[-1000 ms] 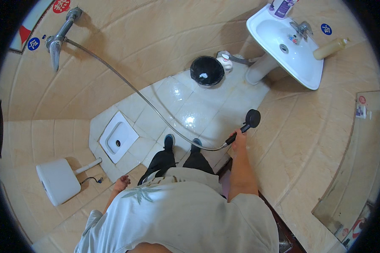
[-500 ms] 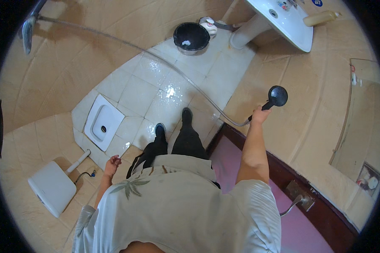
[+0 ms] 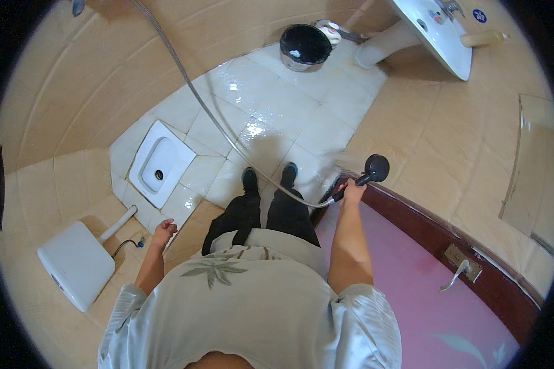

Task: The person washes a cloth in a bucket, rinses it, and then uses a handheld shower head to spray water on the floor, squat toilet, and sink area. The person moves around the bathroom, handling the bucket and shower head to clean various surfaces.

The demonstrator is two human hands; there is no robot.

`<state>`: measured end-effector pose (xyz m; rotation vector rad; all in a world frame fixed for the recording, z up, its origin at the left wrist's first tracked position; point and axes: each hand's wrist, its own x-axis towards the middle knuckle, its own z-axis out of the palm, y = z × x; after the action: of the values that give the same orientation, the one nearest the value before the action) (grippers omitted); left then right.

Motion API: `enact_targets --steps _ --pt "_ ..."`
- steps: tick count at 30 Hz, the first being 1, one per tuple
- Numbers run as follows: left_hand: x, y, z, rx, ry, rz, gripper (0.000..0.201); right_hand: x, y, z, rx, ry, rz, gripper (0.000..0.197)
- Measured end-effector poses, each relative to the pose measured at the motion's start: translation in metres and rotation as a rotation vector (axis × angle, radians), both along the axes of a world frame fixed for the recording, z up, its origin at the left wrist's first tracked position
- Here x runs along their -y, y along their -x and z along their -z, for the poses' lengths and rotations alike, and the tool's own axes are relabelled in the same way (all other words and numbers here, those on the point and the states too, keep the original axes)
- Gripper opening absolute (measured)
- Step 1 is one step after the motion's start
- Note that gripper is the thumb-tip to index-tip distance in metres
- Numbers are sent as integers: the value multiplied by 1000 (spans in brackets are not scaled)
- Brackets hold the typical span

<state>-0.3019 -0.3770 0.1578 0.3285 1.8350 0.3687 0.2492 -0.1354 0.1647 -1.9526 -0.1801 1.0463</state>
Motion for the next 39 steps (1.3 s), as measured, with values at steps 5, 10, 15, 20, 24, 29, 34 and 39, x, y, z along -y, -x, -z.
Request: enact_targets --steps 5,10,15,20,24,29,34,39 --pt "-4 -12 19 81 -129 -80 29 13 43 13 -187 32 -81 21" --pt "18 -37 20 96 -165 10 29 14 77 7 -378 34 -171 19" --pt "40 -50 15 31 -147 39 26 2 27 16 -267 -16 -229 21" --pt "59 -66 3 -32 -80 3 26 -31 -51 -9 -31 -117 -112 16" --pt "59 -83 -2 -51 -75 -40 28 -57 -80 -22 78 -275 -25 11" --pt "43 -107 -7 -33 -90 -65 31 -73 -77 -18 -124 -164 -56 11" --pt "24 -122 -20 -70 -112 8 33 -68 -33 -1 -480 -119 -106 9" --pt "21 -119 -20 -123 -98 56 35 -66 -18 -12 -493 -169 -176 12"
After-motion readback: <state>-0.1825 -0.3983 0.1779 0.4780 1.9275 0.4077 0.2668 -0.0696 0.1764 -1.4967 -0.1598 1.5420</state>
